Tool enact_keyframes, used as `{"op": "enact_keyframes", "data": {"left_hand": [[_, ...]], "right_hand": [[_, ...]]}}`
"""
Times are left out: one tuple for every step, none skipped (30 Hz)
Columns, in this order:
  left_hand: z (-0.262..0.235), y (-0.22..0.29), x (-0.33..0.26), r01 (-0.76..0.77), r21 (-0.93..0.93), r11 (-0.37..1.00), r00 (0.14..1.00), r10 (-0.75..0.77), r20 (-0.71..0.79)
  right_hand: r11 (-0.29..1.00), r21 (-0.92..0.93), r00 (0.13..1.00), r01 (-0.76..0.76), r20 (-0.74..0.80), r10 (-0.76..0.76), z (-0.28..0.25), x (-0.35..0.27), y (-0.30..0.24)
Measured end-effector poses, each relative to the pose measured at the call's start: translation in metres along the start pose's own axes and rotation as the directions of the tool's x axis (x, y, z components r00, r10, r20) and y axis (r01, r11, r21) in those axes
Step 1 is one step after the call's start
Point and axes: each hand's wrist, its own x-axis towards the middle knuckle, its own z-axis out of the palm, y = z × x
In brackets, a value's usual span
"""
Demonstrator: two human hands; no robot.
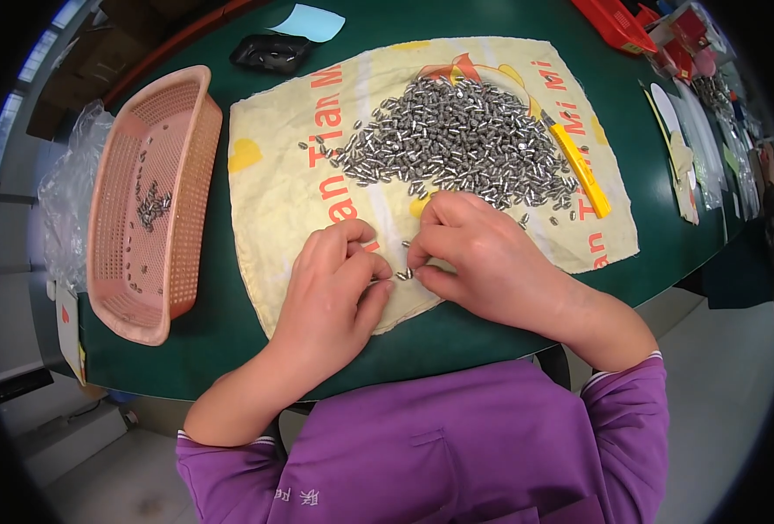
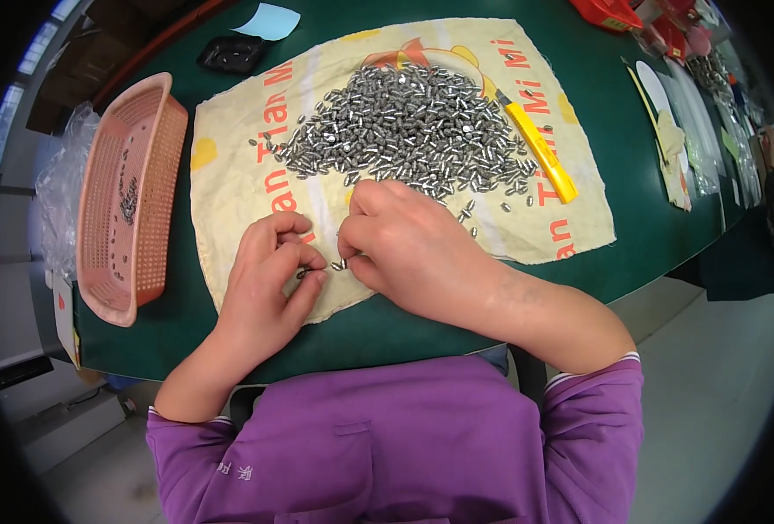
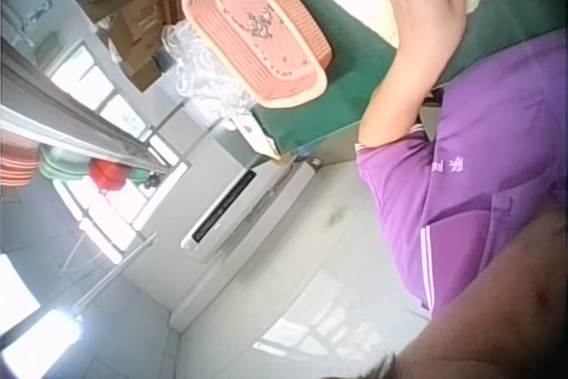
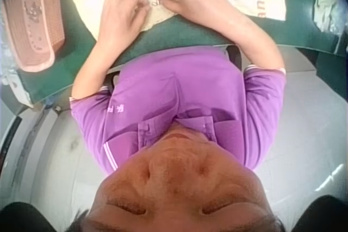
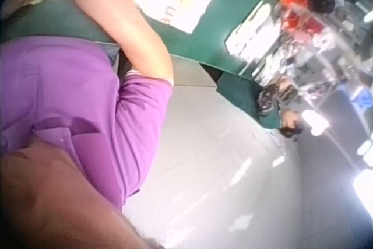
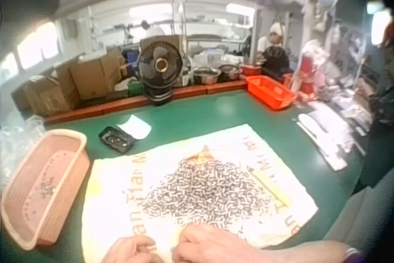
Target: Inspecting and sorting small metal components on a workbench.
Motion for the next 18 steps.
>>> {"op": "enact_keyframes", "data": {"left_hand": [[0.000,0.000,0.000,0.001,0.002,1.000,1.000,-0.001,0.000],[0.000,0.000,0.001,-0.001,-0.010,1.000,1.000,0.001,0.002],[0.001,0.001,0.001,-0.002,-0.022,1.000,1.000,0.002,0.005],[0.001,0.001,0.001,-0.003,-0.021,1.000,1.000,0.003,0.005],[0.002,0.001,0.002,-0.004,-0.021,1.000,1.000,0.004,0.005],[0.002,0.001,0.002,-0.005,-0.020,1.000,1.000,0.005,0.005],[0.002,0.001,0.002,-0.005,-0.020,1.000,1.000,0.005,0.006],[0.002,0.001,0.002,-0.002,-0.013,1.000,1.000,0.002,0.006],[0.002,0.002,0.002,0.002,-0.006,1.000,1.000,-0.002,0.005],[0.001,0.002,0.001,0.002,-0.006,1.000,1.000,-0.002,0.006],[0.000,0.002,0.001,0.016,-0.021,1.000,1.000,-0.015,0.015],[-0.001,0.002,0.001,0.029,-0.036,0.999,0.999,-0.028,0.024],[-0.003,0.003,0.001,0.030,-0.035,0.999,0.999,-0.029,0.024],[-0.004,0.003,0.001,0.036,-0.045,0.998,0.999,-0.034,0.040],[-0.006,0.003,0.001,0.043,-0.054,0.998,0.998,-0.040,0.055],[-0.007,0.003,0.001,0.045,-0.053,0.998,0.998,-0.042,0.055],[-0.008,0.003,0.000,0.047,-0.053,0.997,0.997,-0.044,0.066],[-0.009,0.004,0.000,0.050,-0.052,0.997,0.996,-0.046,0.076]], "right_hand": [[1.000,-0.003,1.000,-0.010,0.018,0.010,-0.001,0.000,0.000],[1.000,-0.008,0.999,-0.020,0.036,0.021,-0.002,-0.001,0.000],[1.000,-0.008,0.999,-0.020,0.035,0.021,-0.002,-0.001,0.000],[1.000,-0.006,0.999,-0.014,0.030,0.014,-0.001,-0.001,-0.001],[1.000,-0.003,1.000,-0.009,0.024,0.009,-0.001,-0.001,-0.001],[1.000,-0.003,1.000,-0.010,0.024,0.010,0.000,-0.001,-0.001],[1.000,0.001,1.000,-0.008,0.022,0.008,0.000,-0.001,-0.002],[1.000,0.005,1.000,-0.005,0.019,0.005,0.000,-0.001,-0.002],[1.000,0.005,1.000,-0.005,0.019,0.005,0.000,-0.001,-0.002],[1.000,0.005,1.000,-0.002,0.019,0.002,0.000,-0.001,-0.002],[1.000,0.006,1.000,0.001,0.018,-0.001,0.001,-0.001,-0.002],[1.000,0.006,1.000,0.001,0.018,-0.001,0.001,-0.001,-0.002],[1.000,0.009,1.000,0.007,0.017,-0.008,0.001,-0.001,-0.002],[1.000,0.011,1.000,0.014,0.016,-0.014,0.002,-0.001,-0.001],[1.000,0.013,1.000,0.015,0.017,-0.015,0.002,-0.001,-0.001],[1.000,0.008,1.000,0.025,0.017,-0.025,0.003,-0.001,-0.001],[0.999,0.002,0.999,0.035,0.016,-0.035,0.003,-0.001,-0.002],[0.999,0.003,0.999,0.035,0.017,-0.035,0.003,-0.001,-0.002]]}}
